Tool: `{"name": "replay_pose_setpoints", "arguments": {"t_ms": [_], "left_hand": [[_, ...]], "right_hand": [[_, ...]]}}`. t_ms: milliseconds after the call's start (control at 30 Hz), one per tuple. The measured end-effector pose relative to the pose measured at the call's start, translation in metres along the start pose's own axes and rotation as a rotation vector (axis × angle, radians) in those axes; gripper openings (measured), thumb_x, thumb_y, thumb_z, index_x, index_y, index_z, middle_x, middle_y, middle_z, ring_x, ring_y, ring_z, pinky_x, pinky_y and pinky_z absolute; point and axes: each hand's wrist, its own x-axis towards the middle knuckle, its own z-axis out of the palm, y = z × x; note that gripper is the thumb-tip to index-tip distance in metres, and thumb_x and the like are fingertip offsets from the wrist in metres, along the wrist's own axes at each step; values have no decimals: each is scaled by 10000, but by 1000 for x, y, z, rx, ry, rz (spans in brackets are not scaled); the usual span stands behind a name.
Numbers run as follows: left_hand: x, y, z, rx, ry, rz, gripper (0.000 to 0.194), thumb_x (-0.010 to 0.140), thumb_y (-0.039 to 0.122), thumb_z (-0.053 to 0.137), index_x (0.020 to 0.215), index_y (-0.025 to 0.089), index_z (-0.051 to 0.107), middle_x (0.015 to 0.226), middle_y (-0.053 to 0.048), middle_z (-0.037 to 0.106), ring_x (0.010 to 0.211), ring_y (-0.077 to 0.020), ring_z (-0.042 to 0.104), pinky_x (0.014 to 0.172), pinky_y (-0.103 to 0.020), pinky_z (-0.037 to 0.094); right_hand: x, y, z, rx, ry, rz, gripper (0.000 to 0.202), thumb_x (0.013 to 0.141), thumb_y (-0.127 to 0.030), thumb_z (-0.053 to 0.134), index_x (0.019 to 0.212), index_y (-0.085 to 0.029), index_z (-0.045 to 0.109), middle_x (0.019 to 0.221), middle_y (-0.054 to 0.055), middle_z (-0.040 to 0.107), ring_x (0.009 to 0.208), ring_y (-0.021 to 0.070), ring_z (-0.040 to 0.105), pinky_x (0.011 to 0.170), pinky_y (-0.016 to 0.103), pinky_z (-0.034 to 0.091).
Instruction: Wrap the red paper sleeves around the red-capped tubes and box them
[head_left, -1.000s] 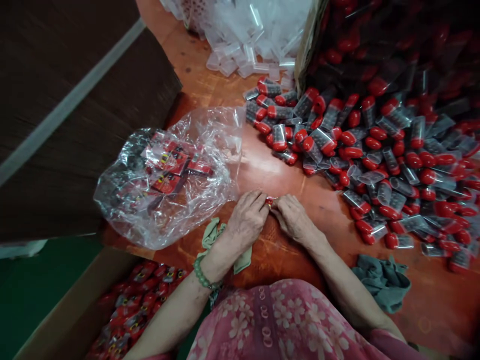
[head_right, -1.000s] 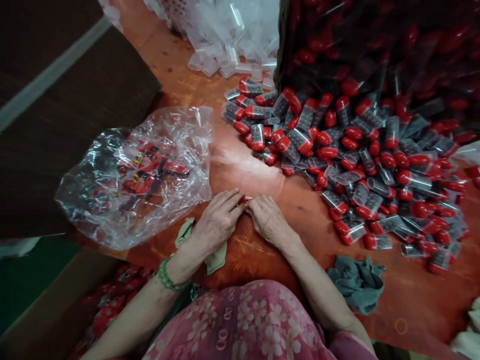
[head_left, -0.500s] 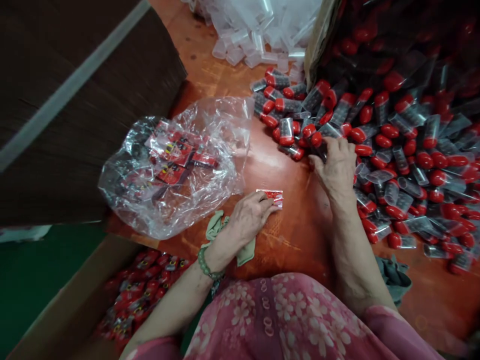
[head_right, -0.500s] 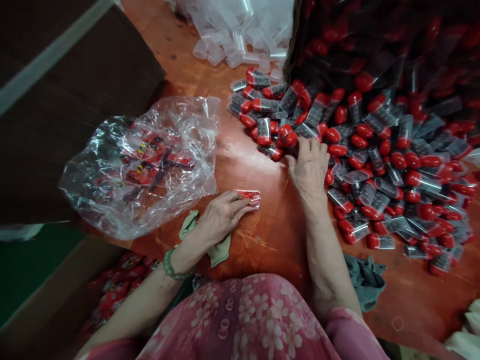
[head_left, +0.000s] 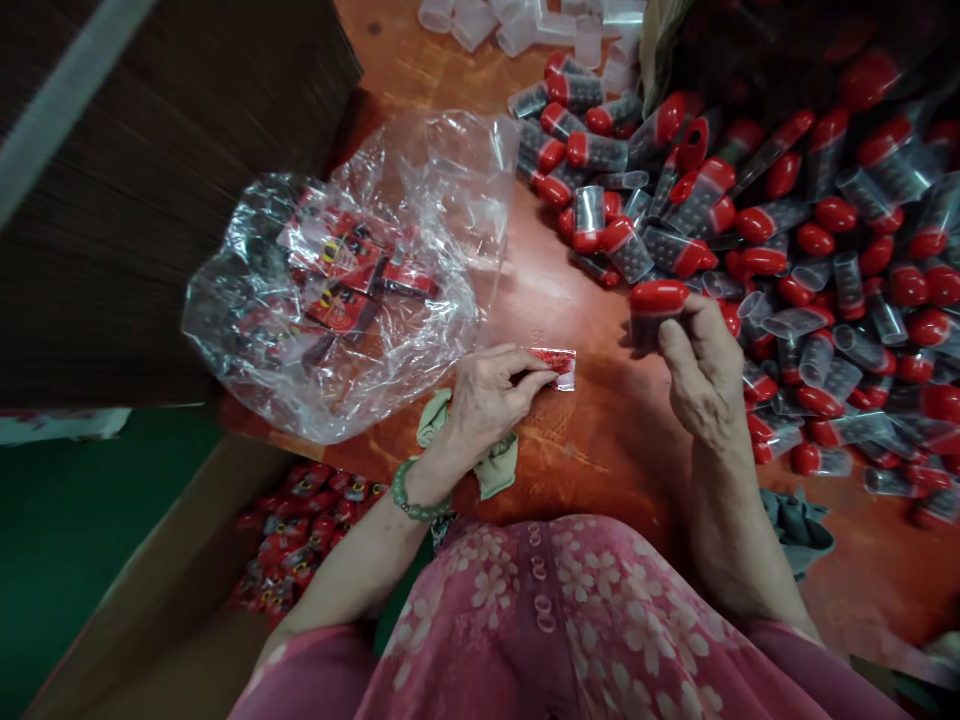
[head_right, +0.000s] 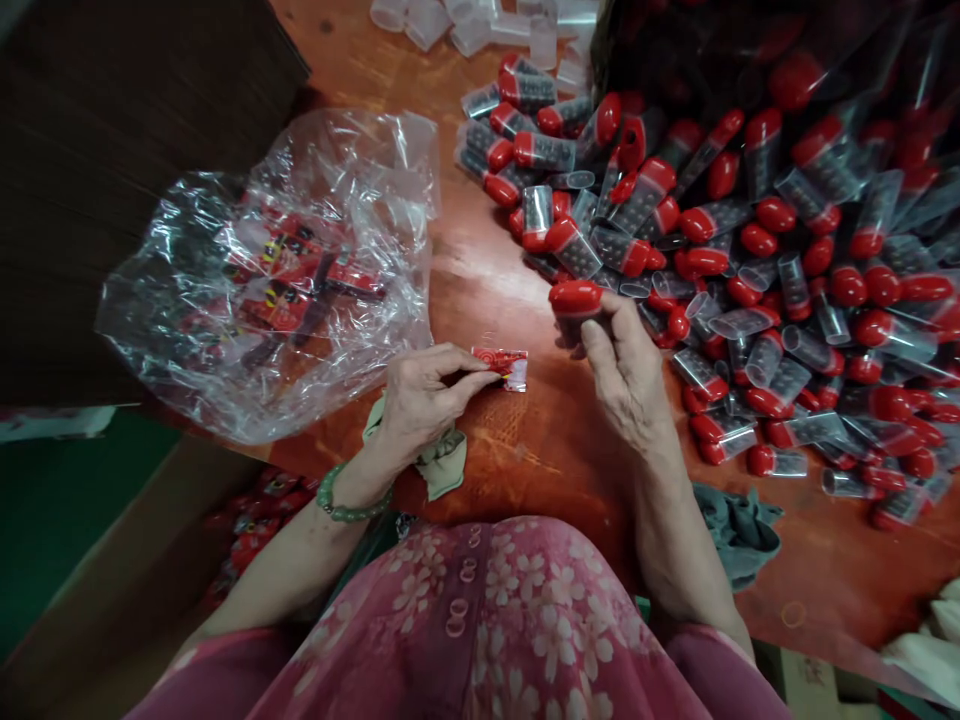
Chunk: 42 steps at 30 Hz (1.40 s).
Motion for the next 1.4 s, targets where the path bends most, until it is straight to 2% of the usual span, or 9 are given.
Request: {"name": "replay_pose_setpoints", "arguments": {"t_ms": [100, 167, 333, 533, 733, 933, 1100, 1233, 1400], "left_hand": [[-3, 7, -7, -28, 26, 40, 104, 798, 252, 765, 745, 165, 740, 702, -11, 731, 612, -105, 638, 604, -226, 484], [-5, 13, -12, -39, 31, 74, 115, 794, 265, 775, 766, 160, 737, 717, -14, 735, 619, -100, 645, 611, -217, 495], [-11, 25, -22, 37, 15, 218, 110, 845, 269, 726, 826, 162, 715, 747, -13, 724, 662, -103, 651, 630, -213, 515], [-15, 35, -26, 160, -46, 373, 125, 899, 250, 658, 822, 154, 683, 752, -18, 702, 692, -109, 638, 680, -224, 528], [-21, 29, -19, 193, -143, 350, 164, 939, 266, 596, 839, 164, 677, 765, -15, 687, 709, -114, 624, 695, -233, 527], [-25, 24, -13, 79, -154, 330, 146, 922, 254, 621, 862, 138, 687, 781, -31, 710, 719, -119, 657, 700, -233, 552], [-27, 19, -15, 20, -206, 292, 172, 943, 274, 590, 997, 154, 700, 927, -54, 763, 834, -136, 714, 782, -253, 580], [-28, 18, -18, 8, -318, 240, 196, 940, 298, 593, 1006, 145, 695, 919, -70, 760, 820, -159, 717, 761, -275, 574], [-24, 20, -21, -59, -422, 108, 182, 922, 215, 564, 1014, 145, 704, 916, -66, 760, 801, -162, 707, 735, -271, 545]], "right_hand": [[-20, -9, -3, -27, -81, 16, 259, 1017, -381, 446, 1225, -258, 540, 1015, 44, 663, 820, 169, 666, 764, 342, 564], [-27, -14, -7, -64, -149, -33, 233, 1011, -324, 469, 1214, -256, 562, 1042, 46, 673, 864, 175, 666, 807, 347, 554], [-28, -25, -13, -158, -370, -180, 235, 1013, -249, 453, 1208, -251, 585, 1043, 59, 690, 941, 193, 650, 844, 349, 529], [-27, -27, -13, -373, -469, -275, 253, 1015, -243, 450, 1232, -231, 578, 1016, 83, 670, 909, 210, 614, 799, 349, 513], [-30, -31, -17, -558, -630, -237, 313, 1017, -317, 451, 1283, -246, 599, 919, 76, 616, 849, 218, 591, 746, 344, 493], [-27, -34, -11, -693, -708, -274, 325, 1021, -353, 435, 1202, -193, 654, 848, 68, 585, 773, 208, 569, 687, 335, 452], [-21, -32, -9, -550, -703, -262, 341, 1022, -392, 438, 1216, -222, 661, 855, 56, 625, 764, 185, 602, 692, 304, 481], [-19, -31, -7, -438, -715, -232, 326, 1029, -365, 430, 1224, -240, 660, 937, 60, 697, 821, 182, 662, 733, 300, 528], [-22, -25, 1, -297, -682, -159, 292, 1025, -326, 450, 1201, -218, 656, 1044, 65, 745, 923, 195, 704, 841, 327, 559]]}}
